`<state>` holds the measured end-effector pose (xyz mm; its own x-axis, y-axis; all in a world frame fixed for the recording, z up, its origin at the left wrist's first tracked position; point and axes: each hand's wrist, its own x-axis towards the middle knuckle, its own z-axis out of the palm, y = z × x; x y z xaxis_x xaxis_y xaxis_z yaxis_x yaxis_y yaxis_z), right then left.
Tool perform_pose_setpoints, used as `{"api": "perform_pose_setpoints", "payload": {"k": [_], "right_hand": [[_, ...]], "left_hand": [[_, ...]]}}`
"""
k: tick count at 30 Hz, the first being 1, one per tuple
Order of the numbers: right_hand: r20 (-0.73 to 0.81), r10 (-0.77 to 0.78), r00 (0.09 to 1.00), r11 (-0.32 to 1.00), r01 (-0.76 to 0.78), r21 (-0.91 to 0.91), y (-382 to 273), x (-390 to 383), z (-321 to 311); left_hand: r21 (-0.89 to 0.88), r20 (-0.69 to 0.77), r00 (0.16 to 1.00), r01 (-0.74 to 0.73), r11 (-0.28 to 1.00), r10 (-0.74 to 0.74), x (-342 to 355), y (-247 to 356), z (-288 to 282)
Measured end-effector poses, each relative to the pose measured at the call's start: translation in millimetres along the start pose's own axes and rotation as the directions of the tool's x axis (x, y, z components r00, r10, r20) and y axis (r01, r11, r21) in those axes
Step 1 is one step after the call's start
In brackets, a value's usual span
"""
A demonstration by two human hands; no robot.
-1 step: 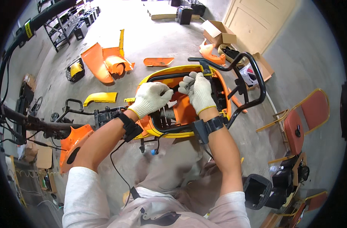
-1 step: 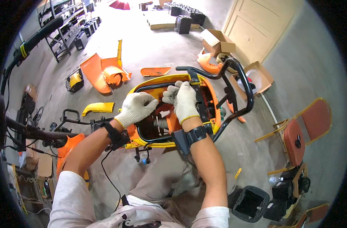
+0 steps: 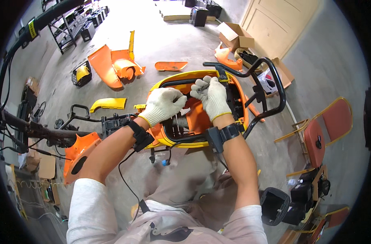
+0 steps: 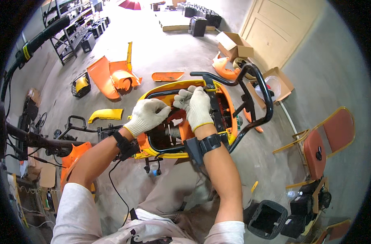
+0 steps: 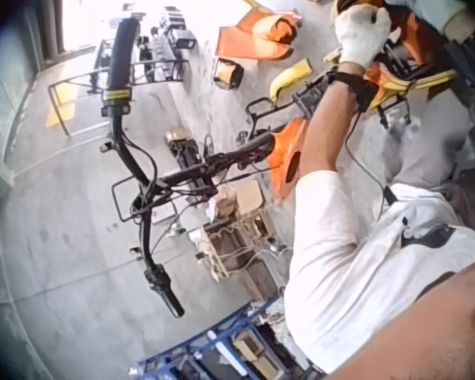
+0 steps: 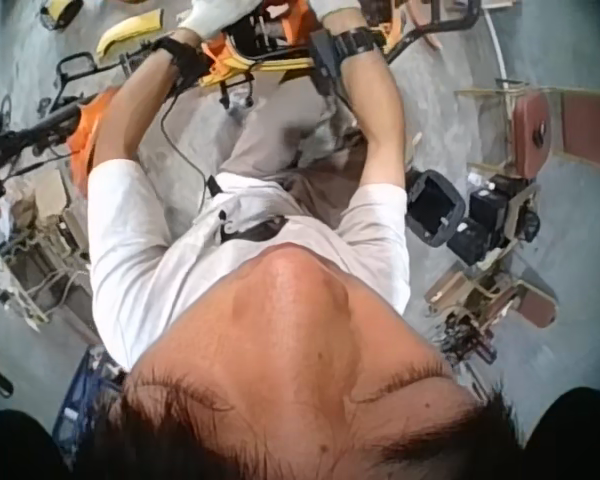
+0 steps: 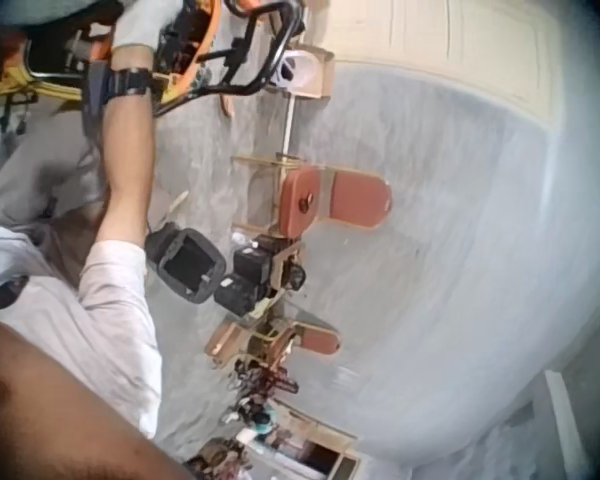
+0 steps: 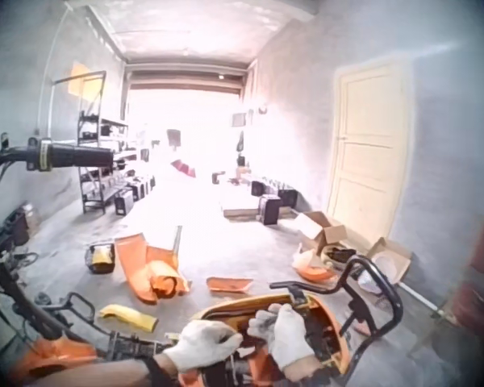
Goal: Dismantling and inspecting the internal chassis and electrical components of an orange motorcycle.
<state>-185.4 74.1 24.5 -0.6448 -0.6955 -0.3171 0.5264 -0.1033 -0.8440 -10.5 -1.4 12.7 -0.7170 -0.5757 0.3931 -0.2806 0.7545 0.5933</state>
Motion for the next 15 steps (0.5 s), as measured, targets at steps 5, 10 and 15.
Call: {"api": "perform_pose_setpoints", "payload": {"k": [5,10,15], "right_hand": [[0.034,-0.013,0.999,0.991,0.008,0.131,-8,19,22],[0.133,0.000,0.991,0.999,-0.007,0.050,-15,20,10],[0.181,-0.104,0.978,0.908,0.167,-0.383,-21,0,-15]], "left_hand": [[0.029,0.018,1.000,-0.006,1.000,0.006,1,-3,-2],[0.015,0.045,0.999,0.027,1.000,-0.028,0,-1,-2],[0.024,0.032,0.999,-0.016,1.000,0.015,0,-2,-2]]}}
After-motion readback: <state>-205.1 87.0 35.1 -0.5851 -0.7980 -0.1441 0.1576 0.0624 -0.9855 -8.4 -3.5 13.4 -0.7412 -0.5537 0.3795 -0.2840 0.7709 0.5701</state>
